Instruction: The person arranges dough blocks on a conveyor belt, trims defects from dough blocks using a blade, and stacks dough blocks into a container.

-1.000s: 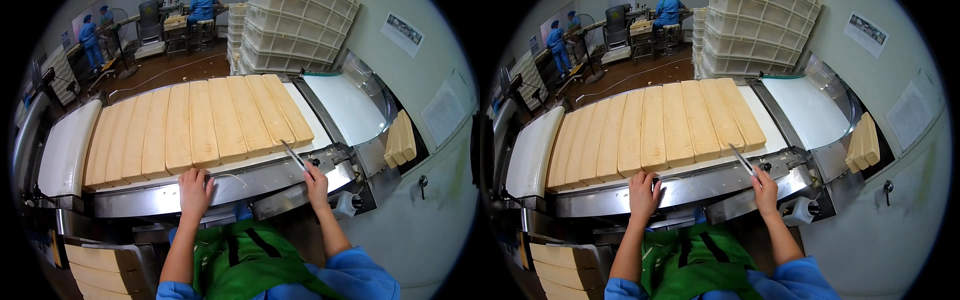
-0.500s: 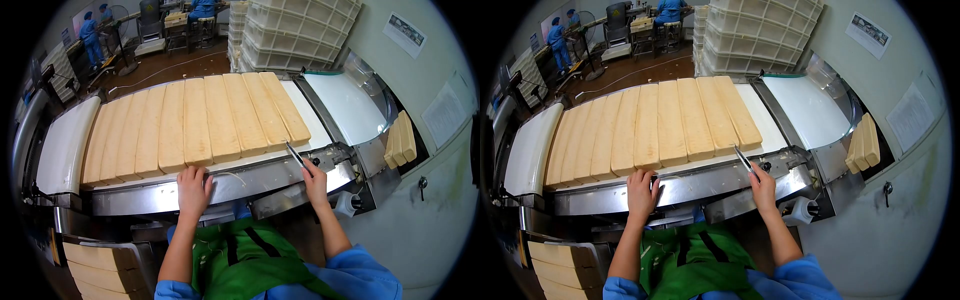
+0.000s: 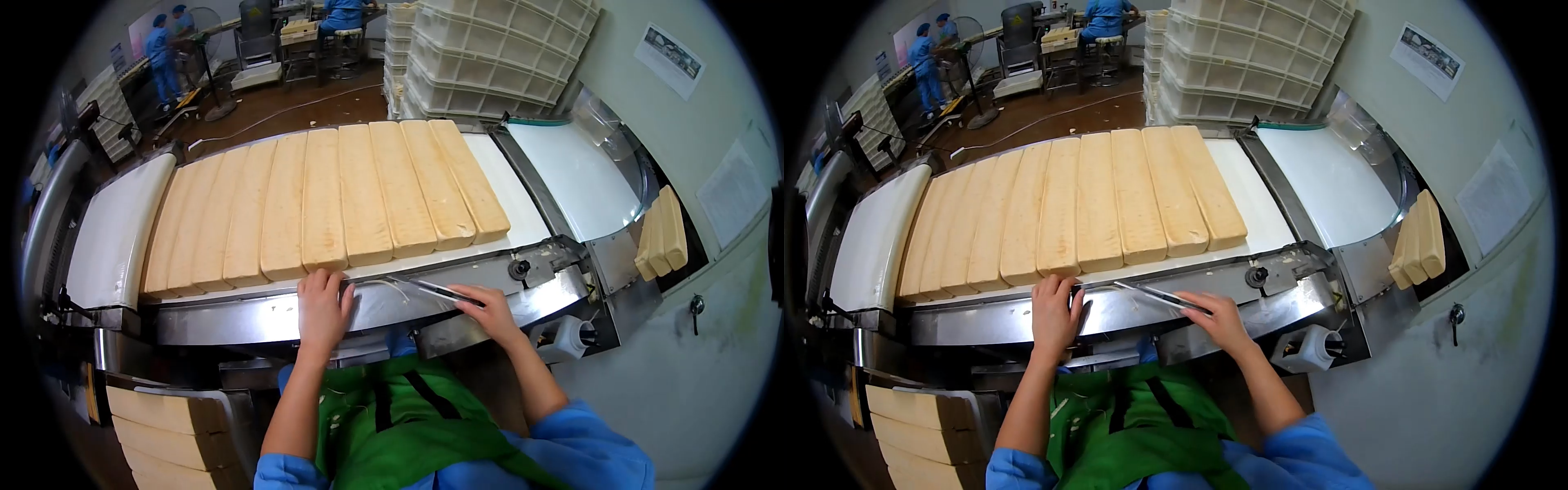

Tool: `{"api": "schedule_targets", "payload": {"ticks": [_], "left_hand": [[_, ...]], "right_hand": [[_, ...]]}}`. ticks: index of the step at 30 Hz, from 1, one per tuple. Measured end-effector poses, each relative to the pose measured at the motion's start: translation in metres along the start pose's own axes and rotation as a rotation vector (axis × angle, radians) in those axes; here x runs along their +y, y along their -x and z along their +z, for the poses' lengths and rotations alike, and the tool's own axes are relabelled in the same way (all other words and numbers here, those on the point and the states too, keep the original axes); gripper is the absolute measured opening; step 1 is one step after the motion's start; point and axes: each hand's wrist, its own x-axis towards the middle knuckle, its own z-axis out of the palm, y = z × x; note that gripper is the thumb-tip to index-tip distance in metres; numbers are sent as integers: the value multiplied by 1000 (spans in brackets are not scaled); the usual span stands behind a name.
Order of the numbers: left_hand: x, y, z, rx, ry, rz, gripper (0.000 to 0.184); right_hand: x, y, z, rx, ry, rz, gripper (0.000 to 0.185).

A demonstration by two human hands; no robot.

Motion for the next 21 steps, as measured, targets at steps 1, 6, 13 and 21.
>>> {"api": "schedule_targets", "payload": {"ticks": [1, 6, 13, 21], "left_hand": [[0, 0, 1, 0, 3, -3, 20], [0, 1, 2, 11, -5, -18, 17], [-1, 1, 3, -18, -12, 18, 22], [-1, 1, 7, -2, -20, 7, 27]], "right_hand": [[-2, -10, 2, 0, -6, -3, 33], [0, -59, 20, 59, 386, -341, 28], [-1, -52, 35, 318, 459, -386, 24], [12, -38, 28, 584, 540, -326, 19]]}}
